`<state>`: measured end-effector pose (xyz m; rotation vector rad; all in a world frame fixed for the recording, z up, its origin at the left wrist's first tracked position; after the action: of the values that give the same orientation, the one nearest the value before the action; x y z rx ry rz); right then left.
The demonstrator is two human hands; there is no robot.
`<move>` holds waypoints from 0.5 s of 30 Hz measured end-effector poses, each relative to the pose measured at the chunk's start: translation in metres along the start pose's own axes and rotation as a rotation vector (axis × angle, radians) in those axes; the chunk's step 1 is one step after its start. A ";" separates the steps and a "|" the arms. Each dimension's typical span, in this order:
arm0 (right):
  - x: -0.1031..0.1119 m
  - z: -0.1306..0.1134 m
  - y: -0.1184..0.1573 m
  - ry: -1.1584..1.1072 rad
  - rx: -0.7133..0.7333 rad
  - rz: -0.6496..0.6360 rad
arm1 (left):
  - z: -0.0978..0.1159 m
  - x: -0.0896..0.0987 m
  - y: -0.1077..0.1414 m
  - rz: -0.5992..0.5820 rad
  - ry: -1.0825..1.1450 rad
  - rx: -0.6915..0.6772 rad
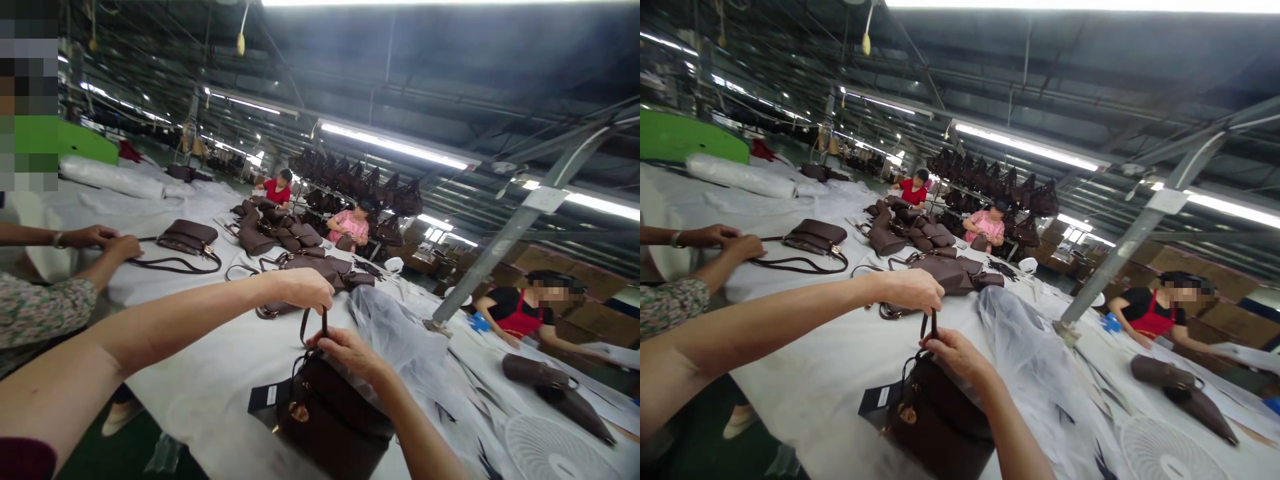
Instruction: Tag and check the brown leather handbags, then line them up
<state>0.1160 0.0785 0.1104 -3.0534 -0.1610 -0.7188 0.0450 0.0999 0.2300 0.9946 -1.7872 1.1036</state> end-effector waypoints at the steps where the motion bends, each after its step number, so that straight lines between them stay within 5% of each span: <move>1: -0.004 0.005 -0.003 0.005 -0.026 -0.031 | -0.003 0.000 0.005 0.012 0.021 0.010; 9: -0.028 0.026 -0.038 0.110 -0.183 -0.162 | -0.018 -0.003 0.031 -0.079 -0.011 0.046; 15: -0.005 0.001 -0.021 -0.057 -0.222 -0.213 | 0.001 0.024 0.009 0.050 -0.183 -0.080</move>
<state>0.1100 0.0985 0.1070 -3.3060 -0.4409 -0.7022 0.0277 0.0963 0.2491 1.0348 -1.9967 0.9895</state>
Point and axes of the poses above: each hand's wrist, its own y-axis away from the middle knuckle, its own x-axis out of the back of the hand, z = x × y, the point moved 8 cm from there along -y, towards the middle knuckle, and after that the axes turned 4 degrees about -y, right-handed, at the moved point
